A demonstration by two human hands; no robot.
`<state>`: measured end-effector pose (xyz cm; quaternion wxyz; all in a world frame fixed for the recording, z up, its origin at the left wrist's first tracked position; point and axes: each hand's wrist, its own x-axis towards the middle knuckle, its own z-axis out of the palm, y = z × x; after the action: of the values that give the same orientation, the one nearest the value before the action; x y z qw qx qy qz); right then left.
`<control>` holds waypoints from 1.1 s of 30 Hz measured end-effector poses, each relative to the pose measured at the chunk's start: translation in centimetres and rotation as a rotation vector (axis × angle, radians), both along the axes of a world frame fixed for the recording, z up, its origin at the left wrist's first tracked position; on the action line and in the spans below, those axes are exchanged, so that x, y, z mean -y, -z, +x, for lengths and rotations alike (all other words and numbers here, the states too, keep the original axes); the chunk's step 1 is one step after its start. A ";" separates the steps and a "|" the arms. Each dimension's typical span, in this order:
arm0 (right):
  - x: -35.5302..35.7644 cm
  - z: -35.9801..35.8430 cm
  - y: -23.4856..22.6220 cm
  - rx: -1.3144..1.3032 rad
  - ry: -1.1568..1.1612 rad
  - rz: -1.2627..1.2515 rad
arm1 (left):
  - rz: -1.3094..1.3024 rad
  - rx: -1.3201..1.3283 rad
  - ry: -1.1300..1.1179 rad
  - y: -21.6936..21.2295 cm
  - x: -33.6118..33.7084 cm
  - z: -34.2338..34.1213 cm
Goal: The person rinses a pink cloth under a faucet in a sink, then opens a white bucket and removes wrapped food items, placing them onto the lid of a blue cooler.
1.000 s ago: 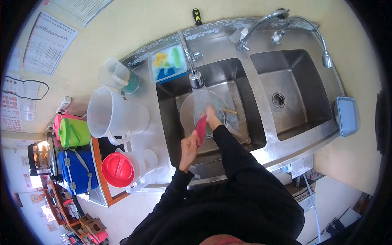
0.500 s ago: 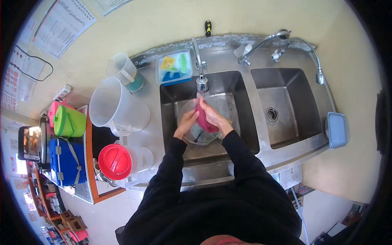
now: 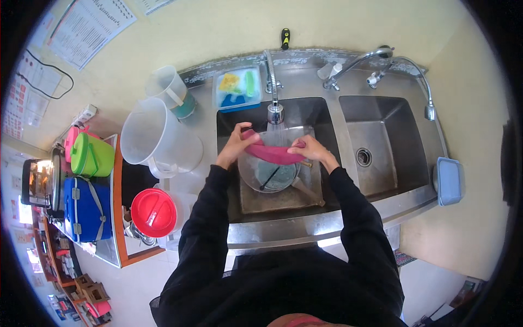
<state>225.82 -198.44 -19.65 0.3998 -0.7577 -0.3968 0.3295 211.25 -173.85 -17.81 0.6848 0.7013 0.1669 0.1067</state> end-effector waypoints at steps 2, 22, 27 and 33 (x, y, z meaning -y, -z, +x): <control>-1.6 0.8 -0.4 -0.158 0.003 0.049 | 0.182 -0.033 0.057 -1.4 -0.8 -0.6; -14.5 -11.7 7.4 -0.224 0.820 0.074 | -0.239 -0.419 -0.301 16.9 -1.2 2.5; -10.1 -6.5 14.0 -0.337 1.049 0.049 | -0.336 -0.373 -0.440 10.4 9.5 5.1; -11.2 -5.5 11.7 -0.416 0.986 0.134 | -0.693 -0.416 -0.472 12.3 10.6 4.3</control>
<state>220.37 -187.22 -31.32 0.6247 -0.7457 0.0734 0.2198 215.55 -184.45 -30.12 0.7878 0.3805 0.4813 0.0547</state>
